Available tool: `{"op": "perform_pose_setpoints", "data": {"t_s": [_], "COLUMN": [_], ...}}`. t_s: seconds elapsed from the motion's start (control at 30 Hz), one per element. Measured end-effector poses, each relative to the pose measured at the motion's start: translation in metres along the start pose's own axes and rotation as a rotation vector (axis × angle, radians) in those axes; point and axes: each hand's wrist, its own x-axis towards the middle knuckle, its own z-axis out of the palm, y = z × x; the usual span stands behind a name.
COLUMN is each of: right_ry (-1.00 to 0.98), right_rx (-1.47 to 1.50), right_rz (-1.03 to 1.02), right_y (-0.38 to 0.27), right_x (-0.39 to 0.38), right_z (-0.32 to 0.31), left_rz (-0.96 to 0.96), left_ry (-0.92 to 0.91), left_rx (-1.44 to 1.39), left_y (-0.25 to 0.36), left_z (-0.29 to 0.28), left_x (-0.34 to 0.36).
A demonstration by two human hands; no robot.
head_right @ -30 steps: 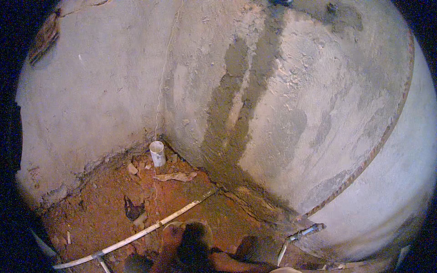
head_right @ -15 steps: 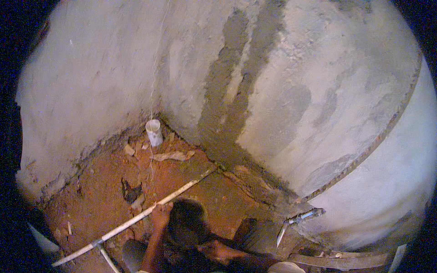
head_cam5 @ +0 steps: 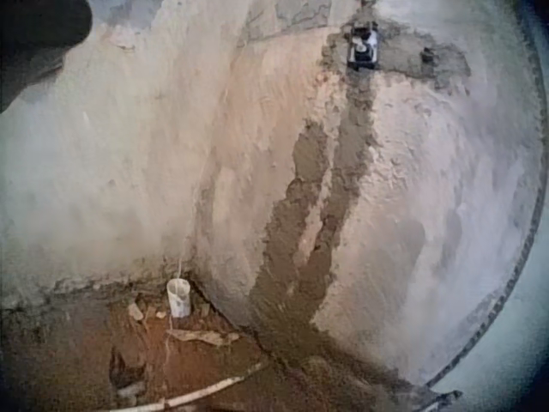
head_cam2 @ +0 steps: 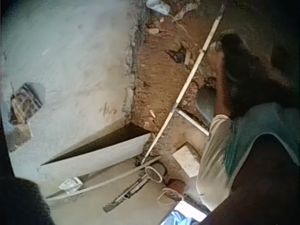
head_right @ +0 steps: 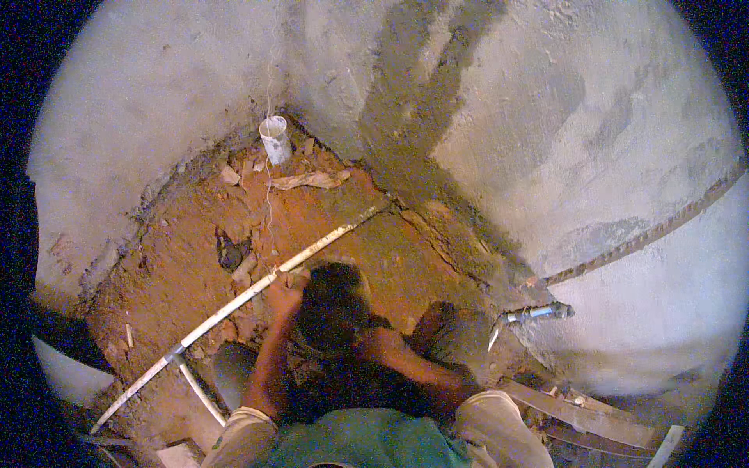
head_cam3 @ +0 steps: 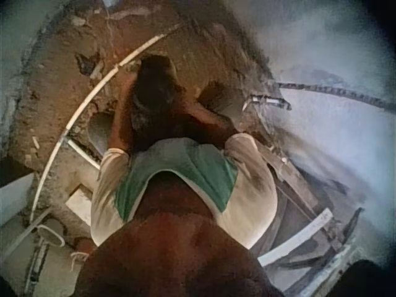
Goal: The person applies mortar to a wall using a trowel. The person scoops mortar from a bucket and spreads it onto the concrete surface in vertical strokes.
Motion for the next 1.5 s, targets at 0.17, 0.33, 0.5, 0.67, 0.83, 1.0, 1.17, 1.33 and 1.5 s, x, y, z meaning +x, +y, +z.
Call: {"op": "perform_pose_setpoints", "data": {"t_s": [0.17, 0.33, 0.5, 0.67, 0.83, 1.0, 1.17, 1.33, 1.5], "right_ry": [0.275, 0.412, 0.256, 0.229, 0.24, 0.106, 0.129, 0.128, 0.178], "right_rx": [-0.041, -0.257, 0.116, 0.11, 0.099, 0.152, 0.392, 0.531, 0.607], "right_rz": [0.037, -0.169, -0.072, -0.228, -0.261, -0.284, -0.308, -0.158, -0.14], "right_y": [0.017, 0.012, 0.01, 0.024, 0.004, 0.004, 0.008, 0.007, 0.014], "right_x": [-0.012, 0.016, -0.015, -0.007, -0.02, -0.038, -0.039, -0.049, -0.058], "right_z": [-0.025, 0.048, -0.006, 0.011, 0.004, -0.039, -0.025, -0.024, -0.019], "left_rz": [-0.013, 0.033, 0.022, -0.037, -0.047, -0.078, -0.072, -0.142, -0.088], "left_ry": [-0.059, -0.037, -0.032, -0.092, -0.179, -0.175, -0.129, -0.178, -0.122], "left_rx": [-0.067, 0.009, -0.126, -0.137, -0.004, -0.005, -0.084, -0.076, -0.044], "left_y": [0.01, -0.022, -0.013, -0.01, 0.006, -0.007, -0.027, -0.016, -0.031], "left_z": [0.005, 0.016, 0.01, 0.01, -0.005, -0.004, -0.001, -0.007, 0.005], "left_x": [-0.004, 0.005, 0.005, 0.008, 0.006, 0.015, 0.025, 0.033, 0.038]}}
